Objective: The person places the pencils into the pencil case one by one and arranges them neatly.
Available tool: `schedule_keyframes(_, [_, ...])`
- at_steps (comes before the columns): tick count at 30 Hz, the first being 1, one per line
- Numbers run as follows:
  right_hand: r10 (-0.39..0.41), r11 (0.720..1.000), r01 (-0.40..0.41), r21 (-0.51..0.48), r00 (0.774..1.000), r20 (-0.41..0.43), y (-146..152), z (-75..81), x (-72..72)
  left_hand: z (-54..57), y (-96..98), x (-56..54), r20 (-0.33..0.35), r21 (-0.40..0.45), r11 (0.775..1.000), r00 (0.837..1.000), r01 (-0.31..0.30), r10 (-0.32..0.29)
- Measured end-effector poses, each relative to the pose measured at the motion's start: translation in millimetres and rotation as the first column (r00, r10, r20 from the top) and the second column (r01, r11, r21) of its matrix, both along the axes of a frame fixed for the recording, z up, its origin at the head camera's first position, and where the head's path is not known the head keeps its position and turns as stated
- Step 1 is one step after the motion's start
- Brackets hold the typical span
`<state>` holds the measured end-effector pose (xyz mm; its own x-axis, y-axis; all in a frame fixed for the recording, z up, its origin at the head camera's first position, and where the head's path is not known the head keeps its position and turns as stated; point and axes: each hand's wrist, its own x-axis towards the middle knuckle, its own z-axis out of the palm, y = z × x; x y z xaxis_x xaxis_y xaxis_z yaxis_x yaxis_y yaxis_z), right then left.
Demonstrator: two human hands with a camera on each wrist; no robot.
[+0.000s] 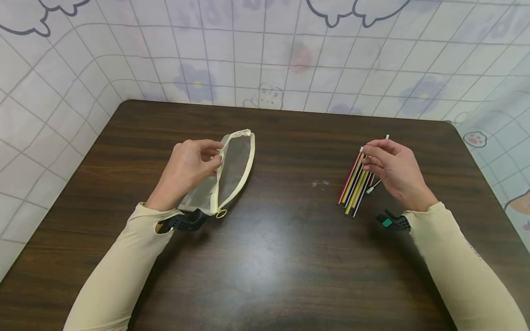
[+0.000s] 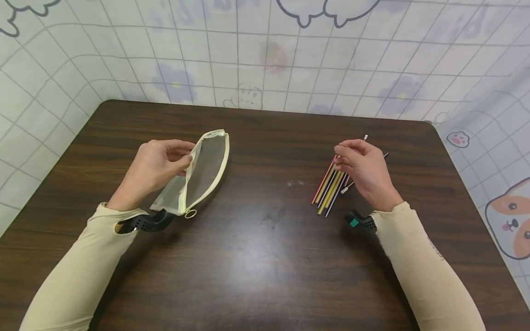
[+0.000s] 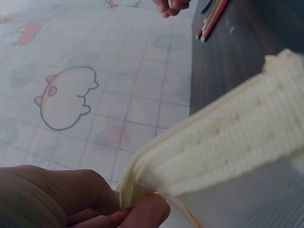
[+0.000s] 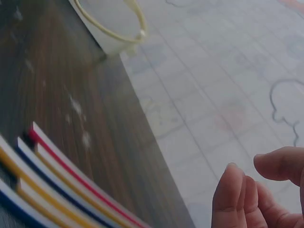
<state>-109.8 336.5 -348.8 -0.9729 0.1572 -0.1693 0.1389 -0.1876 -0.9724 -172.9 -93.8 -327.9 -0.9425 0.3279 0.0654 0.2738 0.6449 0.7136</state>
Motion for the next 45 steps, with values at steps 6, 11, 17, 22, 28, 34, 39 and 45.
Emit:
schedule_keyframes(6, [-0.036,0.999,0.036,0.002,0.999,0.0,28,-6.6,4.2,-0.2,0.1,0.1,-0.005,-0.014,1.0,1.0,-0.007,0.007])
schedule_keyframes(11, [-0.077,0.997,0.077,-0.015,0.997,0.014,50,-11.4,9.4,-1.4,0.6,-0.2,0.0,-0.016,1.0,1.0,-0.01,0.01])
schedule_keyframes(17, [-0.119,0.993,0.118,0.029,0.99,0.072,69,-15.3,11.9,-2.7,1.0,-1.6,-0.003,-0.014,1.0,1.0,-0.015,0.014])
schedule_keyframes(22, [-0.139,0.988,0.128,0.089,0.981,0.132,81,-18.9,10.4,-4.5,1.5,-2.7,0.009,-0.018,1.0,1.0,-0.008,0.009])
schedule_keyframes(28, [-0.108,0.944,0.054,0.327,0.983,0.148,91,-27.0,9.6,-4.6,2.4,-2.8,0.008,-0.02,1.0,1.0,-0.005,0.005])
schedule_keyframes(34, [-0.127,0.796,0.022,0.605,0.983,0.132,93,-33.9,7.9,-1.9,2.9,-1.6,0.004,-0.027,0.999,1.0,-0.016,0.016])
schedule_keyframes(39, [-0.175,0.658,-0.027,0.752,0.967,0.188,91,-33.6,6.4,0.3,2.9,-0.2,-0.001,-0.036,0.999,1.0,-0.018,0.018])
schedule_keyframes(45, [-0.15,0.654,-0.104,0.749,0.953,0.263,95,-31.5,8.1,0.1,2.7,0.9,0.015,-0.036,0.999,1.0,-0.012,0.013])
